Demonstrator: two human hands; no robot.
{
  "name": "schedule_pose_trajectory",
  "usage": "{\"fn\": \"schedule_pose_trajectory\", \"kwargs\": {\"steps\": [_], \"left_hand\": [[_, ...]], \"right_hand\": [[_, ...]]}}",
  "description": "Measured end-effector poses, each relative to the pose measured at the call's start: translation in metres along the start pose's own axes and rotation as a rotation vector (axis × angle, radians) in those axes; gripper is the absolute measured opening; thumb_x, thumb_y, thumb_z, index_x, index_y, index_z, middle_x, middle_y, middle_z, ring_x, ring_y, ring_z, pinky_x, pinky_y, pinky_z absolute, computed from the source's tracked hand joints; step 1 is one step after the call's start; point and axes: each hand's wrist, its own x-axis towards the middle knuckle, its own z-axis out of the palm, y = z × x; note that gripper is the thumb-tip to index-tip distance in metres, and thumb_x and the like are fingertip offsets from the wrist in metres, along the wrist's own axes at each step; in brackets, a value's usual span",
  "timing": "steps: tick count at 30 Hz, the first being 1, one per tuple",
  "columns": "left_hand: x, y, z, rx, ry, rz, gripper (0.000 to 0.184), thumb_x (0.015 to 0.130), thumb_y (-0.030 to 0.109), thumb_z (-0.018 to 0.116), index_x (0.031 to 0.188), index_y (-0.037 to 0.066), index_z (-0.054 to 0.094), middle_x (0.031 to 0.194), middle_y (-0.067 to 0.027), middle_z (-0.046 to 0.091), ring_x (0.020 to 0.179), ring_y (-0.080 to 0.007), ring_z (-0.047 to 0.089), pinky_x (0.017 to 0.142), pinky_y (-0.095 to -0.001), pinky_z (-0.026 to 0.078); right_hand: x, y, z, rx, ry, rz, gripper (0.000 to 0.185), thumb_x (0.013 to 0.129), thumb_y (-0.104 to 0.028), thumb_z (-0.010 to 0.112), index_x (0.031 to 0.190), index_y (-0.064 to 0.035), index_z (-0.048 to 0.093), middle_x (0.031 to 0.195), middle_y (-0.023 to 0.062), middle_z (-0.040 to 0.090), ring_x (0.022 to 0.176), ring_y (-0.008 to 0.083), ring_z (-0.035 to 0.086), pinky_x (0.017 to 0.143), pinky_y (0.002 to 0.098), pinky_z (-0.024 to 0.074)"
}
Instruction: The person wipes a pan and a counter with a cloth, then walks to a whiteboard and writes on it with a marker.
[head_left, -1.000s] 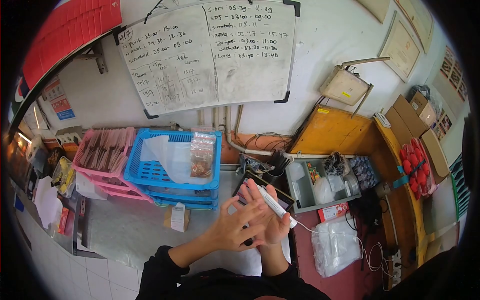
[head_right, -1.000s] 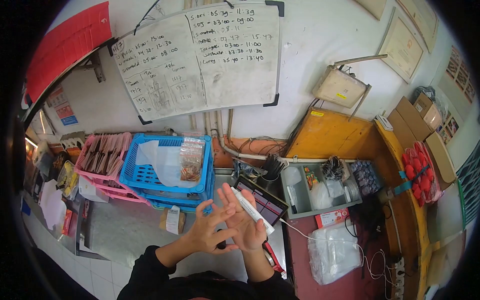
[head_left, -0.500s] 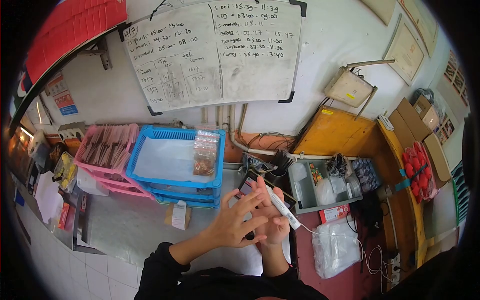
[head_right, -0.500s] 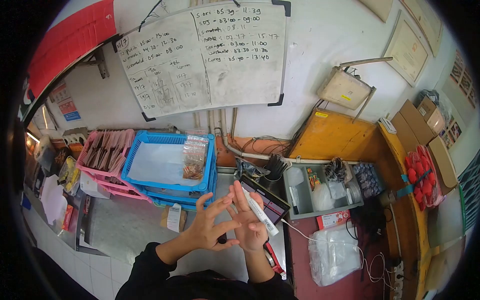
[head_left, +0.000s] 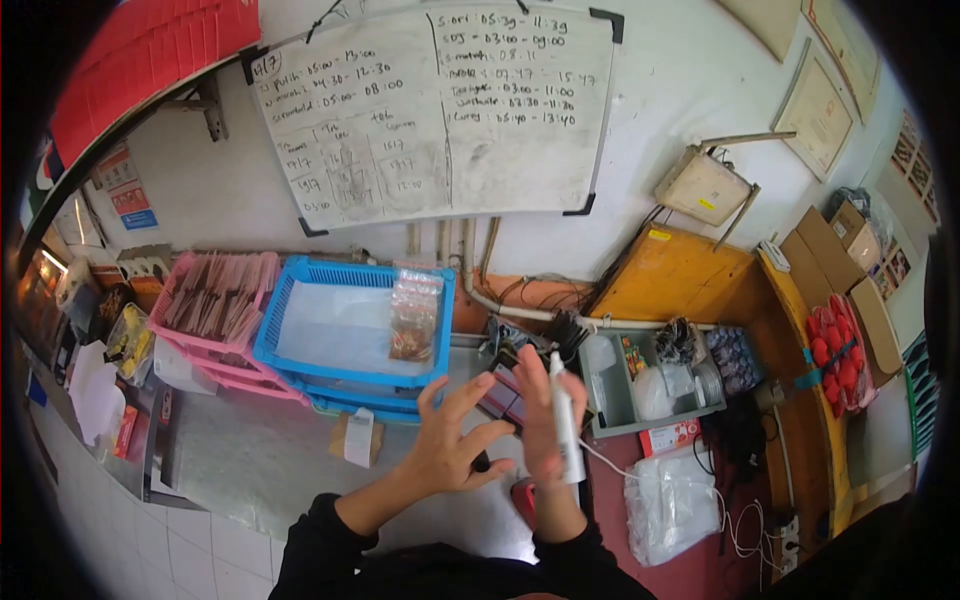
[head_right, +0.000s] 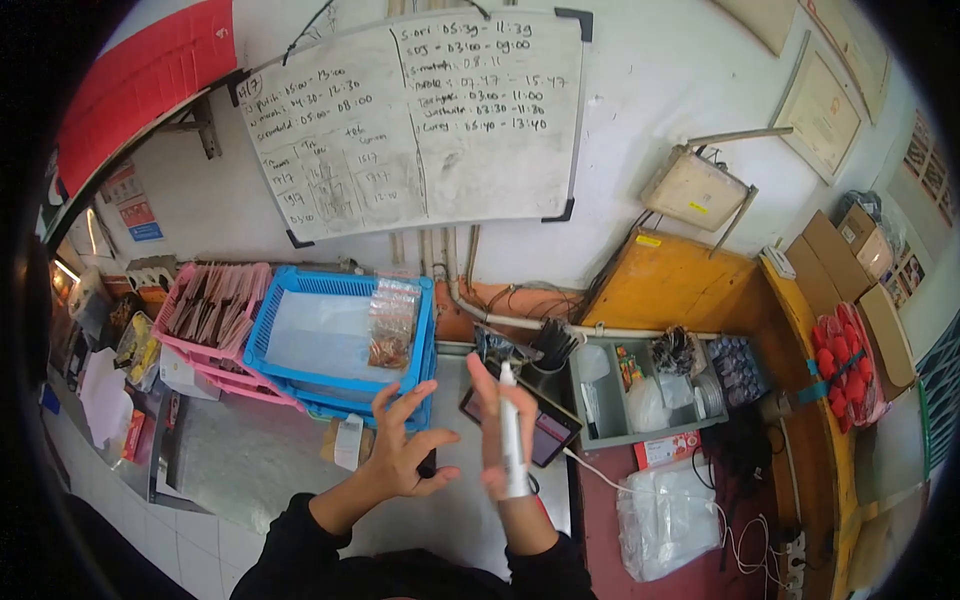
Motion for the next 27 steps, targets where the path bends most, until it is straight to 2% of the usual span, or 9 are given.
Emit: {"fn": "schedule_pose_trajectory", "kwargs": {"steps": [3,5,7,10,15,18,21,24,27], "left_hand": [[-0.012,-0.011,-0.006,0.014,-0.012,-0.083,0.034,0.072,0.041,0.061,0.090,0.013,0.057,0.124,-0.0221,0.036,0.117,-0.0332,0.034,0.094,-0.0487,0.020],[-0.023,-0.014,-0.011,0.009,-0.012,-0.163,0.033,0.073,0.041,0.060,0.089,0.012,0.057,0.123,-0.0224,0.036,0.117,-0.0345,0.034,0.094,-0.0489,0.020],[-0.036,-0.019,-0.014,0.010,-0.019,-0.240,0.032,0.074,0.040,0.059,0.087,0.011,0.057,0.121,-0.0224,0.037,0.116,-0.0356,0.034,0.094,-0.0492,0.021],[-0.064,-0.027,-0.012,0.014,-0.036,-0.353,0.030,0.074,0.037,0.059,0.086,0.010,0.057,0.121,-0.0224,0.037,0.116,-0.0352,0.034,0.093,-0.0495,0.021],[-0.093,-0.034,-0.011,0.177,-0.079,-0.453,0.031,0.073,0.032,0.061,0.091,0.008,0.055,0.116,-0.0211,0.044,0.106,-0.0297,0.046,0.086,-0.0449,0.033],[-0.104,-0.035,-0.001,0.115,0.029,-0.473,0.027,0.081,0.028,0.054,0.096,0.006,0.054,0.116,-0.0214,0.043,0.106,-0.0344,0.043,0.084,-0.0465,0.035],[-0.123,-0.032,0.013,-0.100,-0.098,-0.666,0.029,0.079,0.029,0.056,0.096,0.005,0.054,0.132,-0.0259,0.024,0.122,-0.0420,0.021,0.096,-0.0514,0.019],[-0.122,-0.033,0.017,-0.014,-0.120,-0.598,0.030,0.080,0.030,0.055,0.097,0.005,0.054,0.130,-0.0258,0.028,0.119,-0.0415,0.027,0.095,-0.0522,0.022],[-0.108,-0.030,0.025,-0.186,0.073,-0.680,0.025,0.078,0.029,0.056,0.085,0.006,0.054,0.123,-0.0229,0.035,0.111,-0.0365,0.035,0.092,-0.0470,0.027]], "right_hand": [[0.074,-0.007,-0.027,-0.091,-0.018,-0.116,0.077,0.081,-0.061,0.036,0.129,-0.0016,0.028,0.119,0.0225,0.046,0.105,0.0269,0.049,0.095,0.0380,0.0309],[0.146,-0.005,-0.034,-0.167,0.098,-0.234,0.068,0.086,-0.053,0.035,0.124,0.0021,0.038,0.094,0.0153,0.056,0.084,0.0205,0.055,0.086,0.0334,0.0374],[0.225,0.000,-0.035,-0.342,0.229,-0.402,0.049,0.085,-0.038,0.047,0.113,0.0022,0.051,0.074,0.0100,0.061,0.068,0.0165,0.056,0.074,0.0299,0.0424],[0.314,0.017,-0.044,-0.743,0.272,-0.608,0.021,0.073,-0.011,0.065,0.093,-0.0015,0.065,0.070,0.0101,0.061,0.059,0.0140,0.055,0.059,0.0225,0.0442],[0.363,0.042,-0.055,-0.820,0.419,-0.740,0.018,0.066,-0.011,0.068,0.082,-0.0038,0.068,0.064,0.0085,0.059,0.056,0.0146,0.055,0.054,0.0245,0.0440],[0.367,0.047,-0.059,-0.890,0.435,-0.804,0.017,0.065,-0.011,0.068,0.081,-0.0042,0.068,0.062,0.0075,0.058,0.056,0.0149,0.055,0.053,0.0251,0.0433],[0.362,0.053,-0.069,-0.904,0.433,-0.824,0.017,0.066,-0.011,0.068,0.081,-0.0044,0.068,0.062,0.0075,0.059,0.055,0.0150,0.054,0.053,0.0256,0.0431],[0.364,0.054,-0.073,-0.831,0.446,-0.794,0.017,0.066,-0.012,0.067,0.081,-0.0045,0.068,0.064,0.0076,0.060,0.055,0.0150,0.054,0.055,0.0258,0.0431],[0.367,0.053,-0.071,-0.803,0.450,-0.736,0.017,0.067,-0.012,0.067,0.082,-0.0043,0.068,0.066,0.0080,0.061,0.055,0.0150,0.055,0.056,0.0260,0.0437]]}}
